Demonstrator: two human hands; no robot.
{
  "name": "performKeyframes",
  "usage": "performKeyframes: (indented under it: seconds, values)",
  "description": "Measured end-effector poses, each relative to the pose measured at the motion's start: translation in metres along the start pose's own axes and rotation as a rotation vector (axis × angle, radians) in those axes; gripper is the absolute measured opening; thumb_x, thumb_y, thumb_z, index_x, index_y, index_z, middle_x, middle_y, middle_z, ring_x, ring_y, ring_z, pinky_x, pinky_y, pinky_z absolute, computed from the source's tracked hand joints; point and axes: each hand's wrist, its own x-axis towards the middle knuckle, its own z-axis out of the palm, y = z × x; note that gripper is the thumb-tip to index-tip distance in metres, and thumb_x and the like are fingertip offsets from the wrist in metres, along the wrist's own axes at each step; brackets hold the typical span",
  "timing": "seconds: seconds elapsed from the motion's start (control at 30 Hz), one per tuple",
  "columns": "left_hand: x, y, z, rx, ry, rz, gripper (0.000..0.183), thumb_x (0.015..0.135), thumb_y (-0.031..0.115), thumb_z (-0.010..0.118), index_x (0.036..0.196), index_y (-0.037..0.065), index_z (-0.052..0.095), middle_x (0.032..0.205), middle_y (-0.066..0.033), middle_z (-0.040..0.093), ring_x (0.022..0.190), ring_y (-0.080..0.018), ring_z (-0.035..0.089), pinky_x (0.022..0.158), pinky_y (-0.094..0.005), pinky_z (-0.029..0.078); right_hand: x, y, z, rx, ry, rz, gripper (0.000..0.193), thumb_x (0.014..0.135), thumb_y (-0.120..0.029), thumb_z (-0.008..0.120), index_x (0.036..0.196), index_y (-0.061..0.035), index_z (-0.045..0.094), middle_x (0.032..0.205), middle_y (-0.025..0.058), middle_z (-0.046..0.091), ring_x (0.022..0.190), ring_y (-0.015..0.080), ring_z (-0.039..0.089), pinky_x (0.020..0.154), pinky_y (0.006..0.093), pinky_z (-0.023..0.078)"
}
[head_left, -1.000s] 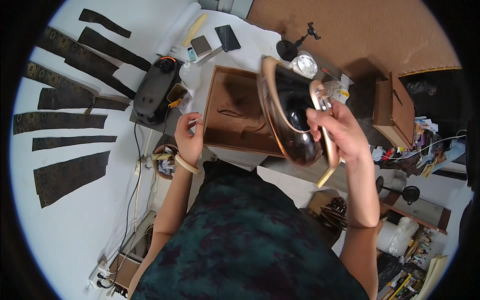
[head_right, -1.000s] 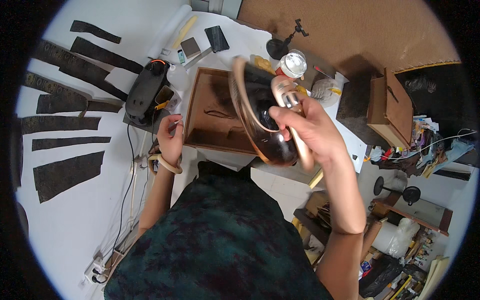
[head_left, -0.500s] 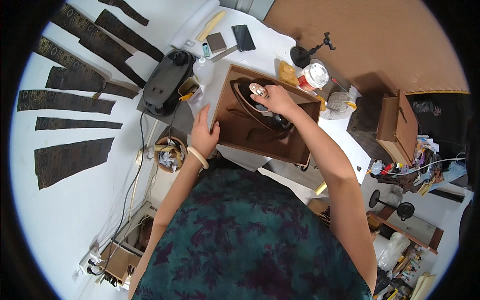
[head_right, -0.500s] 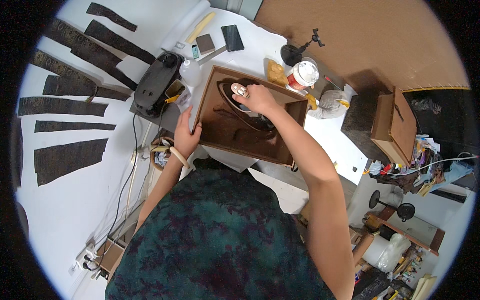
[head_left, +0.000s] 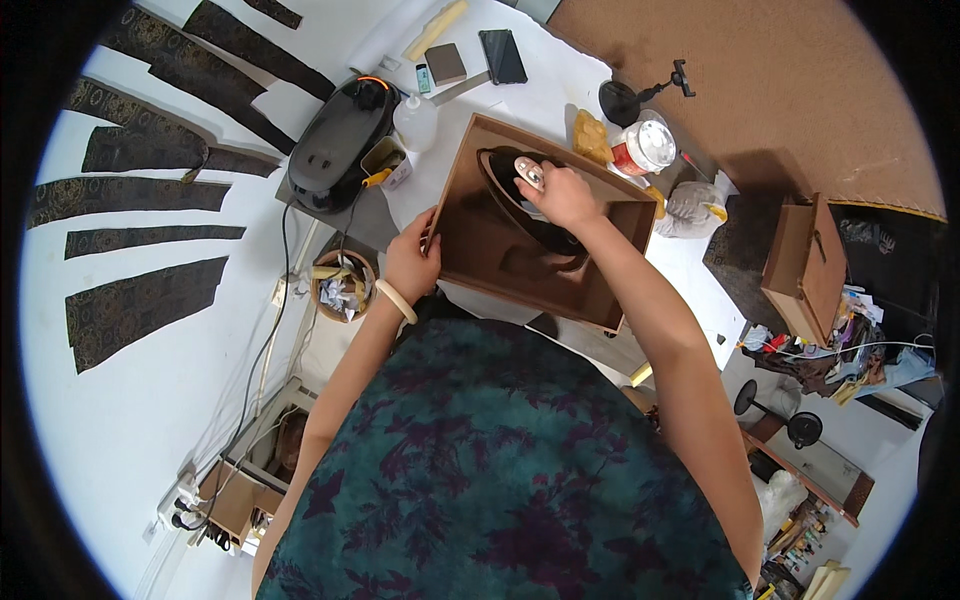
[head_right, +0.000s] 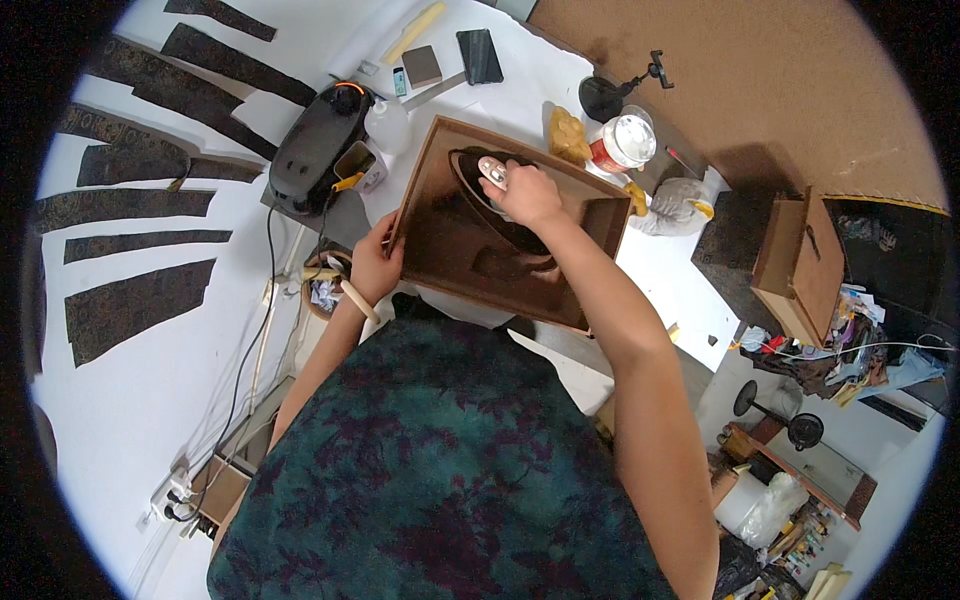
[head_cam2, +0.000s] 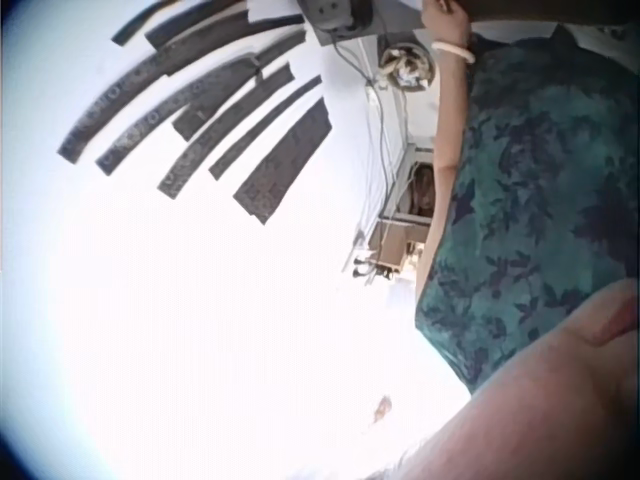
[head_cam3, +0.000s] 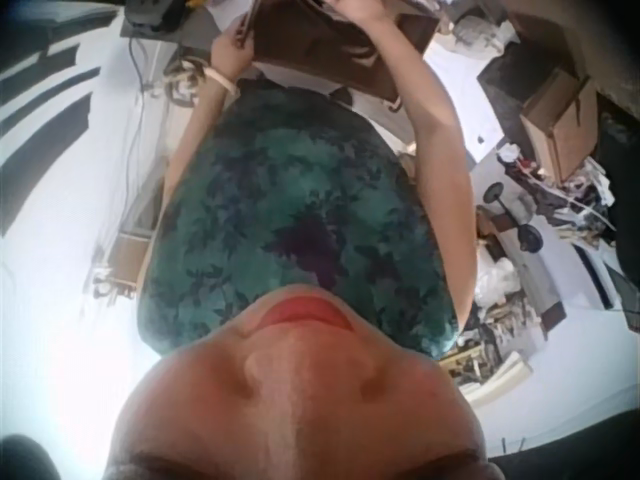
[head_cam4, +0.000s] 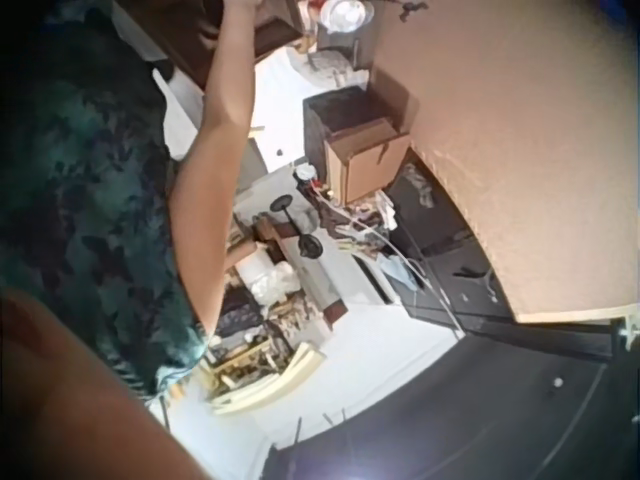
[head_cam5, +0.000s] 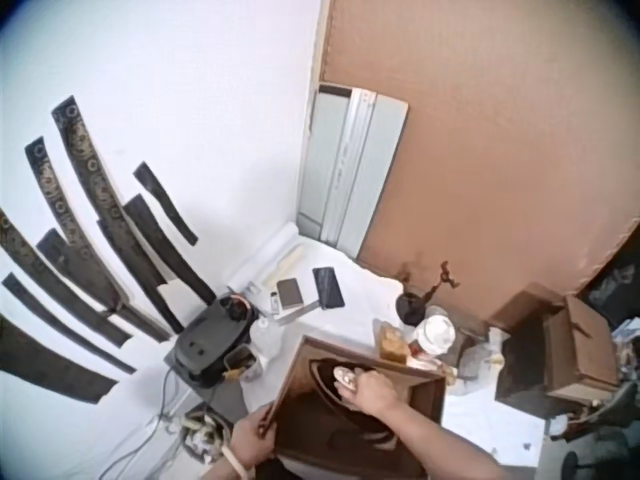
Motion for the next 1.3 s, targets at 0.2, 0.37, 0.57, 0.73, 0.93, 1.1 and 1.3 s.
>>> performKeyframes:
  seconds: [0.2,0.37,0.57,0.73,0.93,1.1,1.3]
  values:
    - [0.002,-0.001,0.003,0.038,0.041,0.016,0.042,0.089,0.0,0.06,0.13,0.006,0.06,0.107,-0.022,0.071,0.097,-0.0386,0.071,0.083,-0.0428,0.058,0.001,0.001,0.002,0.011,0.016,-0.031,0.058,0.09,-0.056,0.062,0.098,0.0013,0.068,0.088,0.0251,0.071,0.086,0.0424,0.07,0.08,0.0507,0.056]
    - [0.002,-0.006,0.006,0.005,0.049,0.007,0.041,0.089,0.001,0.06,0.129,0.007,0.061,0.105,-0.0211,0.072,0.096,-0.0376,0.072,0.081,-0.0427,0.057,-0.002,-0.006,0.002,0.033,-0.04,-0.033,0.058,0.09,-0.055,0.063,0.099,0.0021,0.067,0.09,0.0255,0.071,0.088,0.0423,0.07,0.081,0.051,0.056]
    - [0.001,-0.004,0.007,0.02,0.053,-0.04,0.039,0.089,0.003,0.059,0.128,0.007,0.062,0.105,-0.0202,0.072,0.096,-0.0366,0.071,0.082,-0.0424,0.057,-0.016,-0.021,0.008,-0.002,-0.06,-0.066,0.054,0.09,-0.053,0.064,0.1,0.0007,0.066,0.089,0.0252,0.071,0.087,0.0425,0.07,0.08,0.0518,0.056]
    - [0.001,-0.006,0.008,0.052,0.059,-0.041,0.038,0.089,0.003,0.059,0.127,0.007,0.062,0.106,-0.0197,0.072,0.096,-0.0363,0.071,0.083,-0.0426,0.057,-0.02,-0.027,0.009,0.032,-0.08,-0.077,0.053,0.089,-0.051,0.066,0.099,0.0011,0.065,0.087,0.0247,0.071,0.084,0.0423,0.07,0.078,0.0516,0.057]
    - [0.002,0.0,0.009,0.033,0.045,-0.031,0.037,0.091,0.004,0.059,0.128,0.004,0.06,0.108,-0.0203,0.071,0.099,-0.0343,0.071,0.085,-0.04,0.055,-0.025,-0.029,0.004,0.106,-0.157,-0.101,0.054,0.087,-0.051,0.069,0.1,0.0015,0.065,0.089,0.0241,0.071,0.084,0.0417,0.07,0.077,0.0496,0.056]
    - [-0.005,0.017,-0.001,0.117,0.186,0.016,0.034,0.093,0.012,0.067,0.125,0.002,0.061,0.113,-0.0166,0.068,0.102,-0.0297,0.069,0.085,-0.0378,0.056,-0.052,-0.034,-0.053,0.184,-0.161,-0.106,0.053,0.082,-0.049,0.075,0.097,0.0008,0.068,0.084,0.0231,0.07,0.083,0.0412,0.069,0.076,0.0479,0.055]
    - [-0.033,0.015,-0.027,-0.089,0.486,0.09,0.024,0.096,0.004,0.064,0.12,0.001,0.062,0.111,-0.0084,0.066,0.093,-0.0138,0.066,0.077,-0.0264,0.054,-0.06,-0.077,-0.204,0.285,-0.016,-0.54,0.039,0.08,-0.035,0.083,0.1,-0.004,0.07,0.077,0.016,0.069,0.068,0.0283,0.071,0.064,0.0362,0.055]
